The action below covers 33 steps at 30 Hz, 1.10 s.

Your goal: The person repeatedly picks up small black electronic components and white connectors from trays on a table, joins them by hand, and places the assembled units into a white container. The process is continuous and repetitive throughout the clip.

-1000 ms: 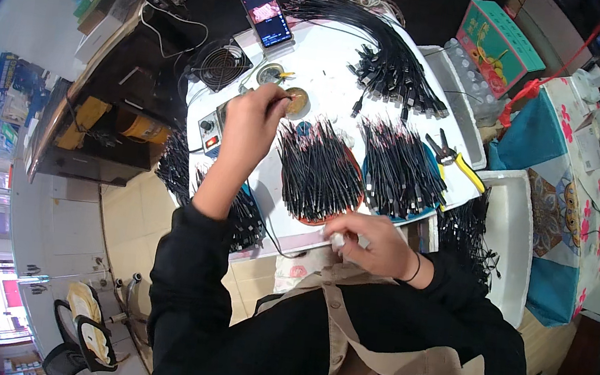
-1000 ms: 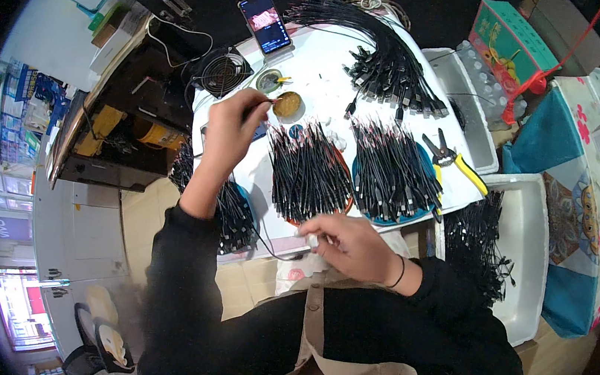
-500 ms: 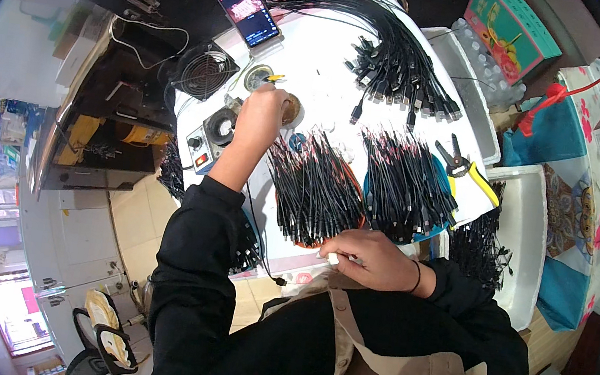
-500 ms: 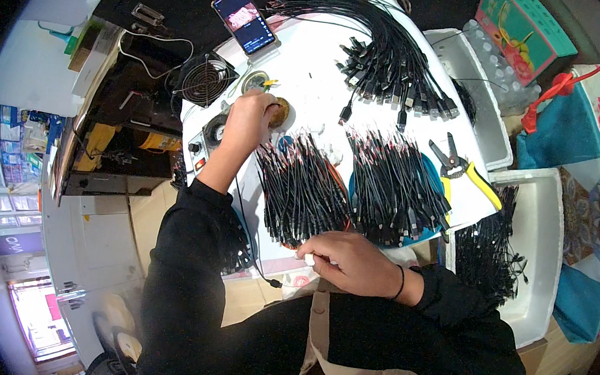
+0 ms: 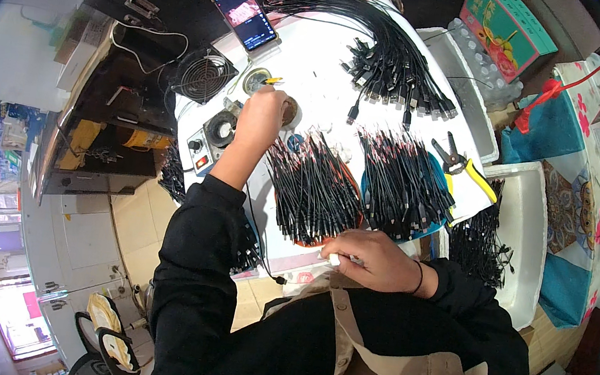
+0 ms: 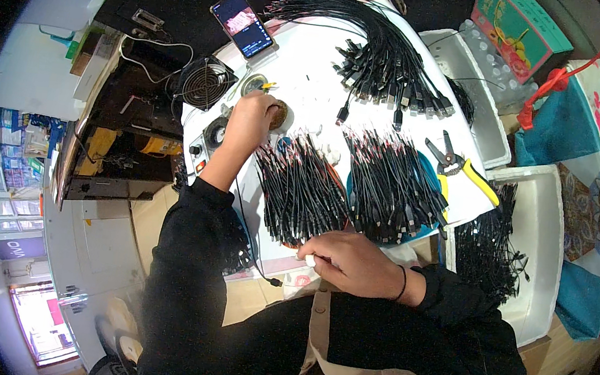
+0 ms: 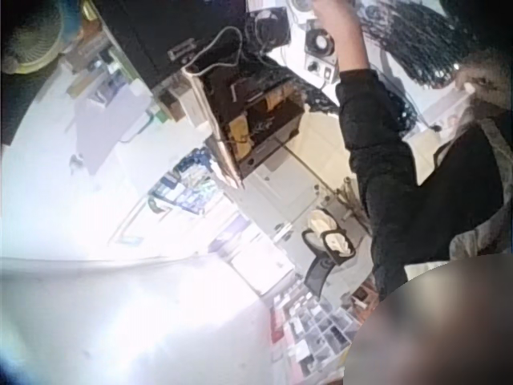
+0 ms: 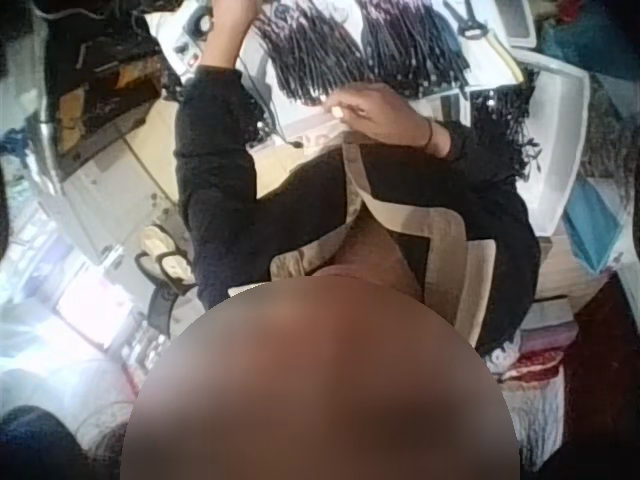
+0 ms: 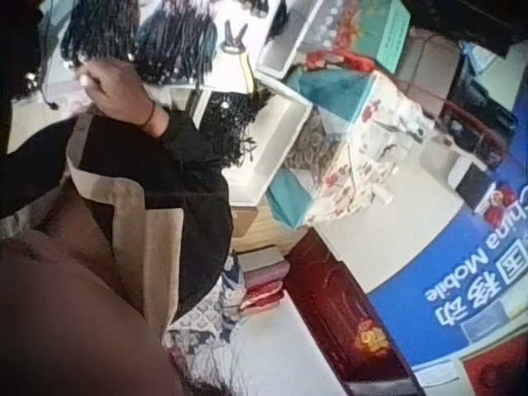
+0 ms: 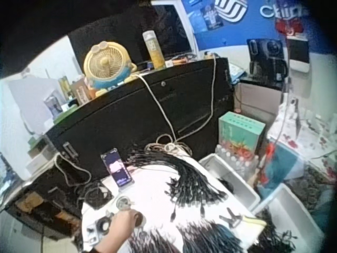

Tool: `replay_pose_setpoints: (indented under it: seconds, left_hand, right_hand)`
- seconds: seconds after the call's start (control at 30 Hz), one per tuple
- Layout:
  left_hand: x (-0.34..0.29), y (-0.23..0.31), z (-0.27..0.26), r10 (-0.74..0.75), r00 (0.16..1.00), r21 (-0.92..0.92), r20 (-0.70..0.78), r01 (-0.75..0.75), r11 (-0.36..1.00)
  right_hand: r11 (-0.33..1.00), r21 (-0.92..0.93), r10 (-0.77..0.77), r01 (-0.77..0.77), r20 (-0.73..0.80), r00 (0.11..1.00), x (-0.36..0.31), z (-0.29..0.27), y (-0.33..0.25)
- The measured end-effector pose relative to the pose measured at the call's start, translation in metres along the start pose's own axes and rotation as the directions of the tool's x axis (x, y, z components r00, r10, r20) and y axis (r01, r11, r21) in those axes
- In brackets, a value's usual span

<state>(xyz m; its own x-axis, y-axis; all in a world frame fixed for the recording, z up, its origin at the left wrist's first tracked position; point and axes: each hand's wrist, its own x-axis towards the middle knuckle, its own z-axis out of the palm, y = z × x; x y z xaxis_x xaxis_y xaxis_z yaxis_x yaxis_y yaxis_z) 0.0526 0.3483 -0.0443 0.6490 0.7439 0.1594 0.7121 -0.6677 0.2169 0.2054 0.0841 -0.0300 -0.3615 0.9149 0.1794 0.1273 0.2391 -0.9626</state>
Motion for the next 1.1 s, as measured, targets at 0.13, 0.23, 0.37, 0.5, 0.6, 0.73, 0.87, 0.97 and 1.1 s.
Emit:
replay_pose_setpoints:
  seconds: [0.13, 0.23, 0.37, 0.5, 0.6, 0.73, 0.87, 0.97, 1.1]
  left_hand:
    - [-0.010, -0.007, -0.023, -0.010, 0.999, -0.014, -0.049, 0.009, 1.000]
    - [-0.031, -0.018, -0.050, -0.004, 0.987, -0.080, -0.162, -0.009, 0.997]
    - [-0.066, -0.037, -0.077, -0.093, 0.971, -0.068, -0.220, 0.080, 0.995]
    - [-0.089, -0.055, -0.081, -0.107, 0.970, -0.029, -0.218, 0.103, 0.994]
    - [-0.091, -0.066, -0.074, -0.124, 0.979, 0.008, -0.159, 0.127, 0.992]
    - [-0.085, -0.072, -0.065, -0.092, 0.989, 0.061, -0.113, 0.100, 0.993]
    - [-0.076, -0.073, -0.063, -0.083, 0.996, 0.137, -0.033, 0.087, 0.987]
    - [-0.071, -0.074, -0.066, -0.056, 0.997, 0.209, 0.054, 0.043, 0.977]
    - [-0.066, -0.070, -0.068, -0.029, 0.991, 0.316, 0.133, -0.015, 0.949]
  right_hand:
    - [0.999, -0.043, -0.018, 0.017, -0.038, 0.999, -0.007, 0.003, -0.006]
    - [0.999, -0.041, 0.009, -0.011, -0.045, 0.999, -0.012, 0.007, -0.010]
    - [0.998, -0.027, 0.051, -0.052, -0.025, 0.998, -0.017, 0.013, -0.011]
    - [0.998, -0.043, 0.050, -0.050, -0.012, 0.999, -0.016, 0.017, -0.011]
    - [0.995, -0.044, 0.087, -0.086, 0.022, 0.996, -0.015, 0.020, -0.012]
    - [0.996, -0.051, 0.077, -0.075, 0.032, 0.997, -0.014, 0.021, -0.011]
    - [0.994, -0.090, 0.067, -0.065, 0.022, 0.998, -0.014, 0.019, -0.008]
    - [0.995, -0.076, 0.066, -0.065, 0.016, 0.998, -0.014, 0.018, -0.006]
    - [0.996, -0.069, 0.060, -0.058, 0.024, 0.998, -0.013, 0.016, -0.005]
